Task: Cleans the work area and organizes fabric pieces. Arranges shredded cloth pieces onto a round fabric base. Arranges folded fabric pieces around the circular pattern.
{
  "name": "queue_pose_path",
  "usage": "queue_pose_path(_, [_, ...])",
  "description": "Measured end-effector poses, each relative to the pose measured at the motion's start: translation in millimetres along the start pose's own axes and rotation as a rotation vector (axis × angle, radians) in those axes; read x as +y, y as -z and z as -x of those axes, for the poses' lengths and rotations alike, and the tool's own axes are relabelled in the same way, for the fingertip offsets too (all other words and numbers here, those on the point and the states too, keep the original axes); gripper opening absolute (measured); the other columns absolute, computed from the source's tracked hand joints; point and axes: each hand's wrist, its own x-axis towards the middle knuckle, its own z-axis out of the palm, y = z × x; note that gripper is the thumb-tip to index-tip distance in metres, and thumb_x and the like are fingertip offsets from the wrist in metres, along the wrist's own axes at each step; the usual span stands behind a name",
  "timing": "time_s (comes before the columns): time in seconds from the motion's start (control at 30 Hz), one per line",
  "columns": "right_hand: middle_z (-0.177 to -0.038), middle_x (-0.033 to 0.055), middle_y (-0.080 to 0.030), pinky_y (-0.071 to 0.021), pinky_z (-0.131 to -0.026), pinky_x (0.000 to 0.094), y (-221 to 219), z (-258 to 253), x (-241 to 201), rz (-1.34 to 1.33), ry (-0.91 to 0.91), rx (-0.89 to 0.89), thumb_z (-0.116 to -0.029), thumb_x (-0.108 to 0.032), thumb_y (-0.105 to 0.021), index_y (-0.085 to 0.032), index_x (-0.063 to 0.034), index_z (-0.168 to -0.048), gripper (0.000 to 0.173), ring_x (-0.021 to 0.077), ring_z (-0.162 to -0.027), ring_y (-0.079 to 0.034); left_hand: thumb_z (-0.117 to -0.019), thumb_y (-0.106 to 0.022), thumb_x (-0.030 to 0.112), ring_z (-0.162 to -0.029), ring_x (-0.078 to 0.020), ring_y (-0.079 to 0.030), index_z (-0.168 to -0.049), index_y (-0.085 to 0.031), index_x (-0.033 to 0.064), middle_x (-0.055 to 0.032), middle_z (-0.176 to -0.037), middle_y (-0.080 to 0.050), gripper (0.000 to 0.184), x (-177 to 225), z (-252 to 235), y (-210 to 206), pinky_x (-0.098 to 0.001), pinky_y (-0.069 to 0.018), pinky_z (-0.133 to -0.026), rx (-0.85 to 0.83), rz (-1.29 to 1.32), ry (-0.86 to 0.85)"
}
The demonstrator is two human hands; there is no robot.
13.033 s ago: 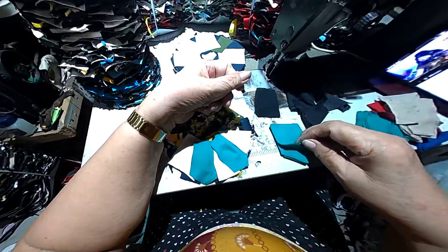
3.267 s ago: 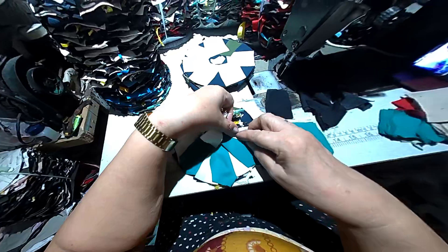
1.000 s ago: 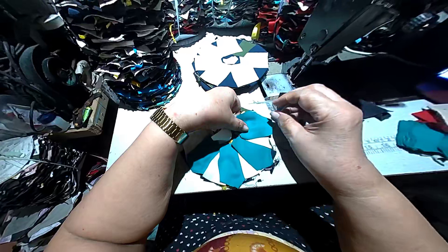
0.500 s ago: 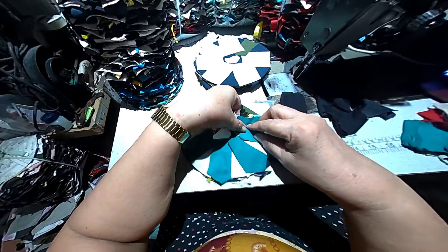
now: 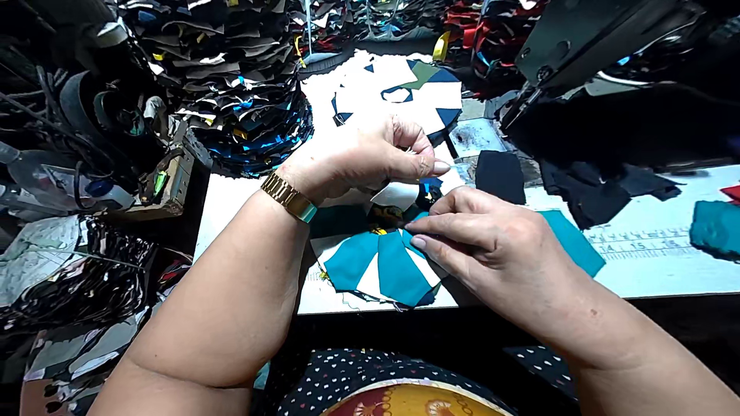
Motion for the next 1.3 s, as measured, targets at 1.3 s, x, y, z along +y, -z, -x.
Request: queue_pose_path(1.3, [-0.095, -0.0013, -0.071, -0.0576, -0.070, 0.0157, 23, 1, 6, -0.253, -0.375, 0.244, -0.0917, -0.009, -0.070, -0.067, -0.0068, -0.119, 0.027, 0.0019, -0.077, -0.067, -0.1056, -0.056, 0.013, -0.053, -0.0042, -0.060, -0.087, -0.065, 0.0017, -0.0016, -0.068, -0.067, 0.023, 9, 7, -3, -0.0177, -0.0498, -0.049, -0.240, -0.171, -0.015])
